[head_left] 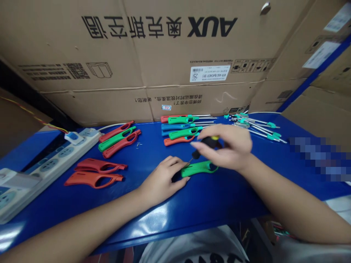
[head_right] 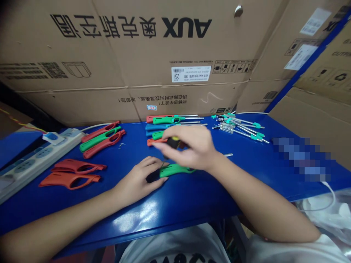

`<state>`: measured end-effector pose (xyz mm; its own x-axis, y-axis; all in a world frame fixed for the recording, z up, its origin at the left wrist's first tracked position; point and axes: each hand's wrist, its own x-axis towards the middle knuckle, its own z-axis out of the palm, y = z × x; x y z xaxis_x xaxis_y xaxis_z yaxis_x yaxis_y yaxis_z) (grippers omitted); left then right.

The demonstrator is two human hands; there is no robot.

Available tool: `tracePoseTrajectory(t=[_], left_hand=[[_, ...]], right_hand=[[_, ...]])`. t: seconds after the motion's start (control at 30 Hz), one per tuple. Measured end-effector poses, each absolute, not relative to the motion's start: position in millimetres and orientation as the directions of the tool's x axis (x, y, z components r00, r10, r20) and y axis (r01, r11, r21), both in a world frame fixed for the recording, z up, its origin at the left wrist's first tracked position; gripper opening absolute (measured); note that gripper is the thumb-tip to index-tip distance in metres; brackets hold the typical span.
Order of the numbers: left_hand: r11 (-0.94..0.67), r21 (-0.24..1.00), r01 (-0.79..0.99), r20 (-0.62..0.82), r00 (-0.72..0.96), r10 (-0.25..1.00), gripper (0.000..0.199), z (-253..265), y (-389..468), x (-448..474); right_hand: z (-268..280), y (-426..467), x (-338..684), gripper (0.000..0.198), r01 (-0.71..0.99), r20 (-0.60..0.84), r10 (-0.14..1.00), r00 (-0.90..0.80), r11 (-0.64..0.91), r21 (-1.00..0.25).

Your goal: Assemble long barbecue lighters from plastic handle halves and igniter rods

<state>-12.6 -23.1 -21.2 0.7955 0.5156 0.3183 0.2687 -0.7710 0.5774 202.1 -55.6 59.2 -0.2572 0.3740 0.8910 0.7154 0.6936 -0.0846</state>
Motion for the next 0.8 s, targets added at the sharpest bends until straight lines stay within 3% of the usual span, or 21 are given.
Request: tracePoseTrajectory(t=[0.1,0.17,0.23,0.3,0.43,0.53,0.67,0.8], left_hand=[[-0.758,0.567,0.323,0.267,0.798,0.54,0.031,-12.4,-25.5,-17.6],[-0.739,0.55,0.388,0.203,0.797,0.569,0.035,-5.5,-26.6,-22.1],[-0.723,0.527,0.446,0.133,0.797,0.589,0.037,1.2,-27.6,-25.4],[-0.711,0.516,0.478,0.082,0.798,0.596,0.036,6.2,-28.5,-25.8],[-0.719,0.519,0.463,0.069,0.815,0.575,0.031,7.1,-30.3,-18.0],[-0.768,0.477,0.428,0.102,0.84,0.532,0.03,1.3,-30.3,-9.9],[-0.828,0.397,0.396,0.182,0.85,0.494,0.032,-3.7,-23.8,-1.3],[-0.897,0.284,0.339,0.351,0.834,0.426,0.034,2.8,-5.3,3.6]], right_hand=[[67.9,-52.3,229.2,0.016,0.836,0.928,0.364,-0.084,0.533,-0.133],[67.2,-46.5,256.6,0.018,0.915,0.916,0.385,-0.114,0.4,-0.054],[61.7,-39.6,286.2,0.024,0.976,0.856,0.501,-0.128,0.216,0.019],[54.3,-33.6,312.6,0.036,0.999,0.786,0.617,0.032,-0.035,-0.013],[43.5,-26.5,345.7,0.042,0.919,0.699,0.614,0.368,-0.355,-0.172],[37.0,-22.8,355.9,0.04,0.887,0.658,0.611,0.44,-0.412,-0.21],[26.8,-17.9,358.0,0.035,0.909,0.617,0.68,0.396,-0.387,-0.156],[22.8,-14.9,356.2,0.033,0.892,0.43,0.785,0.446,-0.43,-0.141]])
